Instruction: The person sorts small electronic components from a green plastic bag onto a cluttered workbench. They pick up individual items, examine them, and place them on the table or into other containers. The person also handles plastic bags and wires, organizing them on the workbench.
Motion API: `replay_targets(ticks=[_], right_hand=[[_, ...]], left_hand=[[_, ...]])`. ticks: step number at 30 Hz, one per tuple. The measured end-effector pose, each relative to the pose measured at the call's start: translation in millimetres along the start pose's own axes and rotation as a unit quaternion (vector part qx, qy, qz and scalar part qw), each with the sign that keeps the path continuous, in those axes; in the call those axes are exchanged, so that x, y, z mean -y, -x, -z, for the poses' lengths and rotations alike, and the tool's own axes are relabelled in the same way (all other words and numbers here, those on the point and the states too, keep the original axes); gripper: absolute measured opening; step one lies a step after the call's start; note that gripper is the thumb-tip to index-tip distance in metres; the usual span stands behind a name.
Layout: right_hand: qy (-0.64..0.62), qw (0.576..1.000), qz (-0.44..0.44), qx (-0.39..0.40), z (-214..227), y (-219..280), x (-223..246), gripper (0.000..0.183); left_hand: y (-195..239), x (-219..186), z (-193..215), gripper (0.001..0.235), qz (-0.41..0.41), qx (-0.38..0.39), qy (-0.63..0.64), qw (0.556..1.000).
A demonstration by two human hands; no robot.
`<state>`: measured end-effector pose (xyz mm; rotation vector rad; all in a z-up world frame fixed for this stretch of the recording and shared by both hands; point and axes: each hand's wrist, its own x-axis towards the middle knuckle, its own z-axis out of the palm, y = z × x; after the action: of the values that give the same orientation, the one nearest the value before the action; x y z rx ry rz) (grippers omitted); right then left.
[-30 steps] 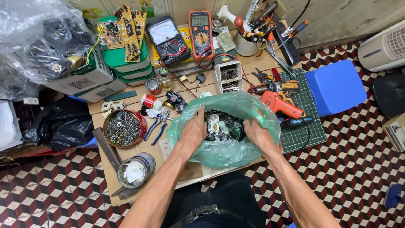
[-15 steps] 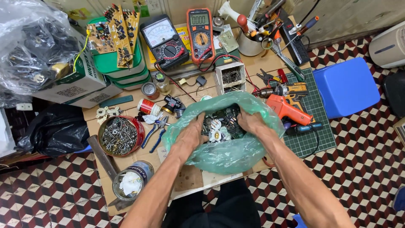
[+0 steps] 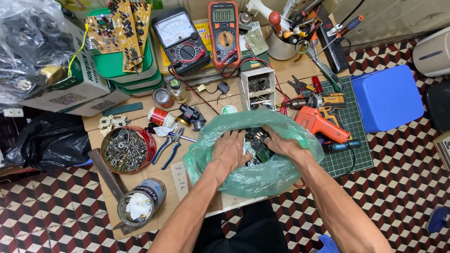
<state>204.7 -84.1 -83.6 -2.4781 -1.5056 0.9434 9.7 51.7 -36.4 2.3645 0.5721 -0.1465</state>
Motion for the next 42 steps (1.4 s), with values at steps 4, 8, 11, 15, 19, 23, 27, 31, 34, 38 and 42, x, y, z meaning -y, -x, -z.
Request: replay_targets(ticks=[4,8,11,15,19,23,27,31,34,38,42], right_hand=[[0.092,0.989,-0.067,0.098,-21,-7,-23,0.052],[0.108,0.986,-0.109,0.068,23,9,25,0.048],[0.083,0.989,-0.111,0.043,47,12,48,0.047],[0.019,0.989,-0.085,0.119,-45,-36,-60,0.038],[0.011,0.998,-0.060,0.024,29,-5,21,0.045],[0.008,1.000,0.014,-0.007,15,-11,36,0.049],[-0.087,0.996,0.006,0.028,19,-17,47,0.058],[-0.113,0.993,-0.037,0.003,26,-16,72,0.051],[-0.031,0.990,0.096,-0.101,6,-25,67,0.061],[0.048,0.991,0.073,-0.103,-4,-36,68,0.056],[0.047,0.998,0.037,-0.029,-39,-63,31,0.040]], left_hand=[[-9,7,-22,0.076,0.072,0.084,-0.018,0.994],[-6,5,-18,0.076,0.101,0.139,-0.026,0.985],[-11,13,-24,0.080,0.095,0.168,-0.029,0.981],[-25,49,-47,0.108,0.097,0.196,0.016,0.976],[-13,26,34,0.120,0.122,0.208,0.057,0.969],[-5,22,53,0.114,0.167,0.254,0.028,0.952],[-5,33,49,0.106,0.134,0.188,0.051,0.972],[-27,58,28,0.069,0.098,0.093,0.017,0.991],[-28,59,26,0.050,0.082,0.057,-0.024,0.995],[-15,52,42,0.062,0.082,0.082,-0.011,0.993],[10,51,73,0.080,0.130,0.159,-0.005,0.979]])
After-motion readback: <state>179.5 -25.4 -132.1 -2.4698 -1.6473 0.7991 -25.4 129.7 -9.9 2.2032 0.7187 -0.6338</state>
